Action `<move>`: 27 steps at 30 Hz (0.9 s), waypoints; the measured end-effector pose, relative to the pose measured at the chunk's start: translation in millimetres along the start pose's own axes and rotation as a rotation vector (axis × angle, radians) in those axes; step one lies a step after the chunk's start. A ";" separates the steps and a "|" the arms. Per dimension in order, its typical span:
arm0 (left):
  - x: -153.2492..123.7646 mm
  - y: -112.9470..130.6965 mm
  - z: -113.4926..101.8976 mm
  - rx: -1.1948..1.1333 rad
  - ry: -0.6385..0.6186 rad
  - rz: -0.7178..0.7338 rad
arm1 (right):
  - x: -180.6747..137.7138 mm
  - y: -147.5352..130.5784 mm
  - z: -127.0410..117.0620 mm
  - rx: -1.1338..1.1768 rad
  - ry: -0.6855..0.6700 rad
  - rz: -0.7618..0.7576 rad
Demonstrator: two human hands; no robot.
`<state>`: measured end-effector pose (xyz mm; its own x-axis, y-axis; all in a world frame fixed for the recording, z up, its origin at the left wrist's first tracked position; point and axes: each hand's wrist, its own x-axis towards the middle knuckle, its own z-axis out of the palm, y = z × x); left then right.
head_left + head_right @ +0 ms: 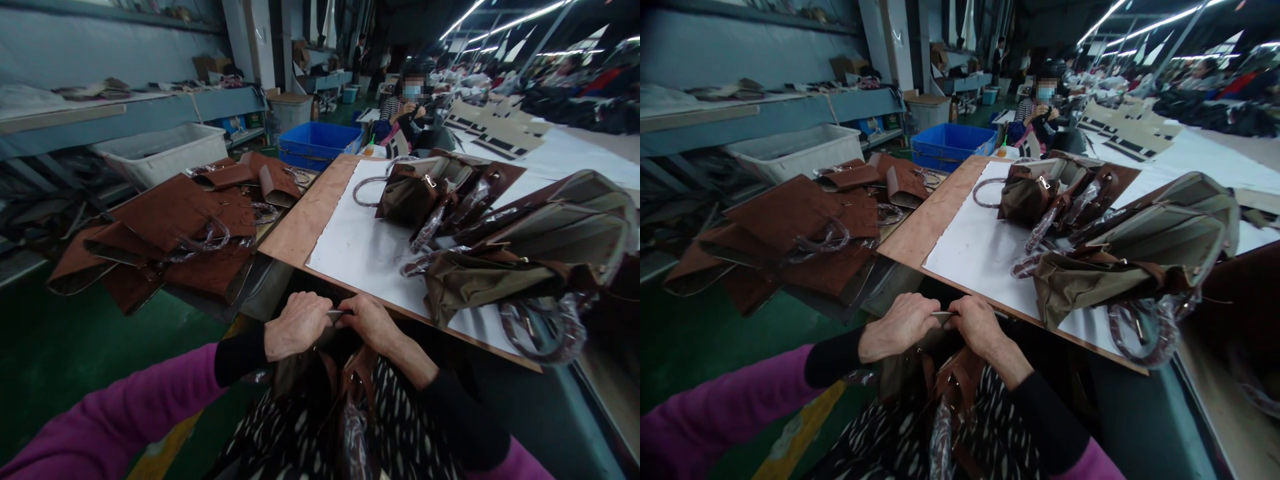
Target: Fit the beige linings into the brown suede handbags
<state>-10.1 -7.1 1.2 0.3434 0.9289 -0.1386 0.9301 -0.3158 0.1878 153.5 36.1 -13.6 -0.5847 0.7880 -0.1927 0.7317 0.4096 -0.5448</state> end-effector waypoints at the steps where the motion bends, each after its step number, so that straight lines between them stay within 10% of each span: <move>1: 2.3 -0.8 -0.1 -0.003 -0.008 -0.006 | 0.5 0.5 0.6 0.001 0.003 -0.003; 14: 15.3 -11.6 0.6 -0.139 -0.062 0.052 | -0.3 0.3 -2.8 0.060 -0.044 -0.045; 27: -32.7 -24.5 -16.7 -0.240 0.006 -0.036 | -6.3 -10.0 -10.9 0.133 -0.152 -0.059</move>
<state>-46.3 -26.6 17.3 0.3093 0.9400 -0.1439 0.8838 -0.2283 0.4085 153.8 32.1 1.9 -0.6785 0.6820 -0.2731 0.6481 0.3807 -0.6596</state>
